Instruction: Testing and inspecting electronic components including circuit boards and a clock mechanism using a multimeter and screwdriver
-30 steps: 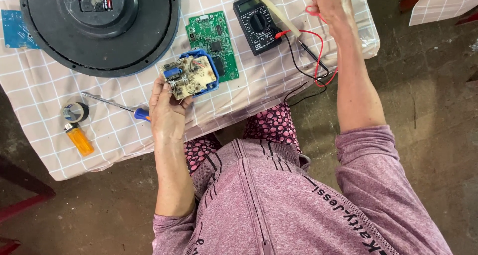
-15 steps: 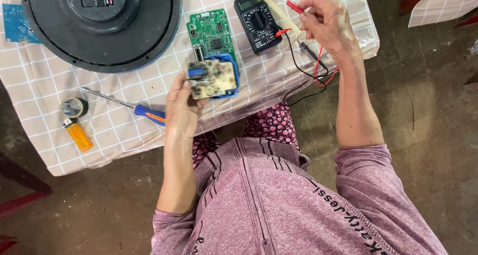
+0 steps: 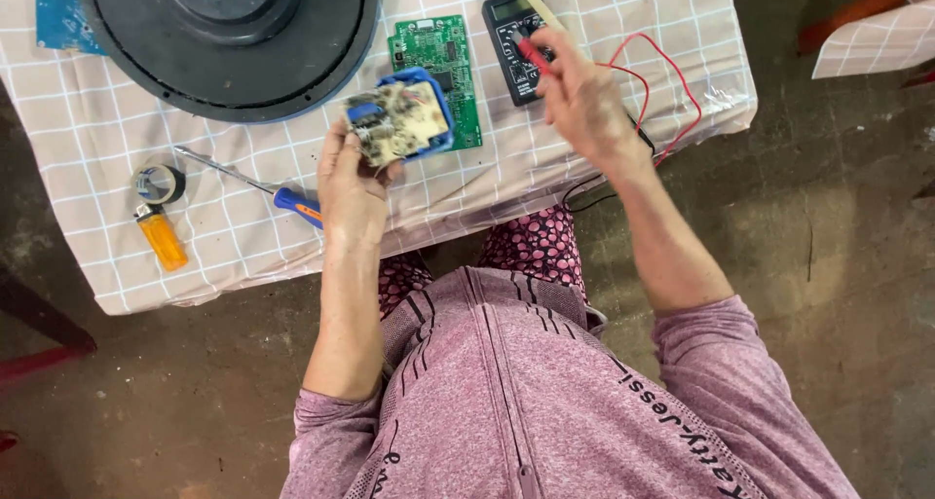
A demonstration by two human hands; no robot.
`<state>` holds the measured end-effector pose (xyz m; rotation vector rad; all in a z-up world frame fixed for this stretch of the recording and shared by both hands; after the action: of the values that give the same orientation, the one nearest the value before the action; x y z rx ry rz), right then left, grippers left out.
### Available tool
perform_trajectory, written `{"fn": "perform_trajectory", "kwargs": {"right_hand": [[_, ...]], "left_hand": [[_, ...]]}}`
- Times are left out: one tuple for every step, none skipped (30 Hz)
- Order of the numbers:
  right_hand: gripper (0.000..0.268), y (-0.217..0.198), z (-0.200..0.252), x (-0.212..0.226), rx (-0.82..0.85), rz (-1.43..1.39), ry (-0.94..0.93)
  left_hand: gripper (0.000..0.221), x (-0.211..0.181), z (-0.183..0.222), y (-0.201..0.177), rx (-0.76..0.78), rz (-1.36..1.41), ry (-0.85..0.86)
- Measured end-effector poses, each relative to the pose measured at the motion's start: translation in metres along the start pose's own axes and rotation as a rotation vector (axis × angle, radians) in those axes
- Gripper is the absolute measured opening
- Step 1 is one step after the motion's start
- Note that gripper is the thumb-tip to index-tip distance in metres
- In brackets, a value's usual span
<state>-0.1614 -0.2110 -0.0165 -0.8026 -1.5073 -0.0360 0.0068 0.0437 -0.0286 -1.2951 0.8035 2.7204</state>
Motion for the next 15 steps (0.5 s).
{"fn": "perform_trajectory", "kwargs": {"right_hand": [[0.043, 0.012, 0.004, 0.005, -0.024, 0.190, -0.121], [0.043, 0.022, 0.006, 0.001, -0.018, 0.186, -0.124], [0.037, 0.032, 0.009, -0.003, -0.062, 0.361, -0.150], [0.031, 0.041, 0.012, -0.006, -0.105, 0.535, -0.176], [0.031, 0.050, 0.013, -0.009, -0.104, 0.534, -0.178], [0.028, 0.057, 0.014, -0.012, -0.164, 0.564, -0.184], [0.026, 0.065, 0.015, -0.015, -0.225, 0.595, -0.190], [0.026, 0.073, 0.018, -0.025, -0.224, 0.595, -0.194], [0.032, 0.081, 0.021, -0.036, -0.242, 0.653, -0.174], [0.039, 0.088, 0.025, -0.048, -0.261, 0.712, -0.153], [0.039, 0.090, 0.026, -0.047, -0.258, 0.711, -0.155], [0.034, 0.092, 0.028, -0.045, -0.274, 0.764, -0.209], [0.030, 0.093, 0.028, -0.043, -0.291, 0.816, -0.267], [0.030, 0.092, 0.027, -0.039, -0.290, 0.815, -0.272], [0.025, 0.092, 0.027, -0.034, -0.319, 0.876, -0.342]], "left_hand": [[0.022, 0.002, -0.009, -0.010, 0.021, 0.077, 0.075], [0.022, 0.003, -0.015, -0.016, 0.015, 0.079, 0.078], [0.023, 0.005, -0.020, -0.022, -0.002, 0.061, 0.089], [0.025, 0.006, -0.026, -0.028, -0.019, 0.043, 0.100], [0.025, 0.006, -0.027, -0.031, -0.021, 0.044, 0.103], [0.028, 0.007, -0.029, -0.033, -0.063, 0.058, 0.102], [0.031, 0.007, -0.031, -0.035, -0.103, 0.074, 0.102], [0.031, 0.007, -0.033, -0.042, -0.104, 0.077, 0.105], [0.025, 0.008, -0.035, -0.047, -0.041, 0.027, 0.144], [0.021, 0.009, -0.036, -0.053, 0.021, -0.022, 0.183], [0.021, 0.009, -0.035, -0.053, 0.019, -0.021, 0.184], [0.021, 0.008, -0.034, -0.053, 0.027, -0.031, 0.189], [0.022, 0.006, -0.034, -0.053, 0.036, -0.039, 0.197], [0.022, 0.006, -0.034, -0.053, 0.034, -0.036, 0.200], [0.021, 0.005, -0.034, -0.053, 0.028, -0.034, 0.183]]}}
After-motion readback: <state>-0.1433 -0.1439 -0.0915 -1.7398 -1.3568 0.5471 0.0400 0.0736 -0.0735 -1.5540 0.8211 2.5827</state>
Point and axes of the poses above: each hand's wrist, its own z-axis away from the middle knuckle, its own y-axis out of the palm, x = y × z, the point moved 1 cm from there along -z, towards the middle knuckle, and after that the axes turned 5 degrees about -z, right-handed, at the moved point
